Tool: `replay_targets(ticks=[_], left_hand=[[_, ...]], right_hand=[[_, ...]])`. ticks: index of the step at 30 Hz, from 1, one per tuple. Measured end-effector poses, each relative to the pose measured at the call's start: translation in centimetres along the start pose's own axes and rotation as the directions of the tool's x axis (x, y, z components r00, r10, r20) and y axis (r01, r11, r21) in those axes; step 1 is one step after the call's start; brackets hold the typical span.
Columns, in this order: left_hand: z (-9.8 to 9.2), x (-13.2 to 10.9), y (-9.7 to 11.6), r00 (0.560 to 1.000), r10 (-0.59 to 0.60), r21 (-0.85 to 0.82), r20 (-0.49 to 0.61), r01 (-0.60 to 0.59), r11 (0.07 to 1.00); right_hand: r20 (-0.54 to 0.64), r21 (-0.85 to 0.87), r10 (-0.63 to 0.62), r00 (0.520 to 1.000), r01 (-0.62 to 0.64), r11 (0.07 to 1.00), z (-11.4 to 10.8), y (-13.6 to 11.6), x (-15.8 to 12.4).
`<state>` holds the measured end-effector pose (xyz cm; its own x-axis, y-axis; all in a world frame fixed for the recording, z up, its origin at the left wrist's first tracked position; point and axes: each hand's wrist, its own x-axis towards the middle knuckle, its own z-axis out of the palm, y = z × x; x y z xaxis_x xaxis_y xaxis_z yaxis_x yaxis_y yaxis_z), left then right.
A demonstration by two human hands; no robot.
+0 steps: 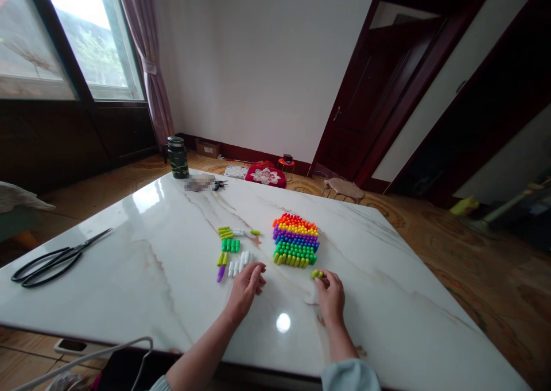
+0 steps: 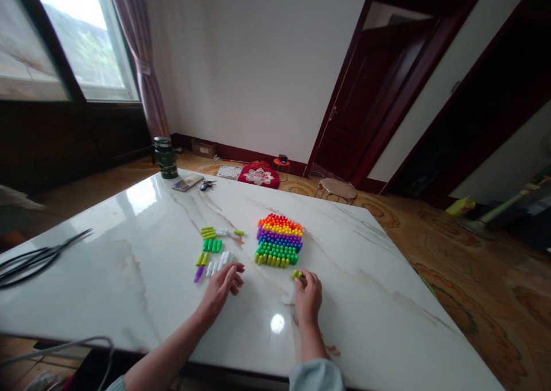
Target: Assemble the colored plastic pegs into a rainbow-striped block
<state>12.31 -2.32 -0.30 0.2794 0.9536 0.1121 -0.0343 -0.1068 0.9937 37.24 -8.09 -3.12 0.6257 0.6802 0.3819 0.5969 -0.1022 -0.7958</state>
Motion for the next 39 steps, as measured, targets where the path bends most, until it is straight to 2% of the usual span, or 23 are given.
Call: replay_targets(ticks=[6,10,14,17,20,25,27,29,31,32,34,36,39], left_hand=[[0.0,0.1,-0.2,1.0,-0.005,-0.012,-0.001,0.005,1.0],[-0.1,0.1,-0.2,1.0,-0.02,-0.012,0.006,0.02,1.0],[-0.1,0.1,-0.4,1.0,-0.01,-0.009,0.014,0.01,1.0],[-0.1,0.2,-0.6,1.0,-0.004,0.0,0.019,0.004,1.0],[0.0,0.2,-0.7,1.0,-0.003,-0.005,0.017,0.003,1.0],[0.0,0.2,-0.4,1.0,-0.005,-0.008,0.007,0.005,1.0],[0.1,0.3,-0.4,1.0,-0.002,0.006,0.001,0.002,1.0],[0.2,0.5,-0.6,1.0,0.005,0.023,-0.008,-0.005,1.0],[0.4,0.5,-1.0,1.0,0.018,0.047,-0.011,-0.018,0.999],[0.5,0.4,-1.3,1.0,0.026,0.064,-0.012,-0.025,0.998],[0.5,0.1,-1.7,0.999,0.043,0.095,-0.014,-0.041,0.995],[0.2,-0.1,-1.8,0.997,0.072,0.121,-0.022,-0.069,0.99],[-1.4,0.6,-0.8,0.974,0.208,0.251,-0.084,-0.182,0.951]], right_hand=[[-0.015,-0.062,-0.006,1.0,0.005,0.998,0.8,0.8,1.4],[-0.024,-0.039,0.015,1.0,-0.016,0.999,1.5,0.8,2.2],[-0.088,0.004,0.071,0.994,-0.071,0.997,2.1,0.4,1.6],[-0.107,-0.023,0.016,0.994,-0.019,1.0,2.2,-0.1,0.8],[-0.05,-0.046,-0.072,0.996,0.07,0.996,2.1,-0.5,0.5],[0.013,-0.082,-0.133,0.991,0.134,0.988,1.9,-1.7,0.1],[0.113,-0.074,-0.179,0.977,0.188,0.979,2.4,-2.9,-0.6],[0.301,-0.055,-0.245,0.922,0.273,0.96,3.4,-4.5,-1.5],[0.479,-0.06,-0.306,0.823,0.379,0.924,4.6,-6.1,-2.5],[0.527,-0.086,-0.317,0.788,0.421,0.903,5.2,-6.7,-2.9],[0.549,-0.169,-0.312,0.775,0.469,0.867,6.1,-7.6,-3.5],[0.532,-0.244,-0.289,0.796,0.471,0.848,6.7,-7.8,-3.9],[0.542,-0.271,-0.287,0.79,0.487,0.83,7.1,-7.4,-4.0]])
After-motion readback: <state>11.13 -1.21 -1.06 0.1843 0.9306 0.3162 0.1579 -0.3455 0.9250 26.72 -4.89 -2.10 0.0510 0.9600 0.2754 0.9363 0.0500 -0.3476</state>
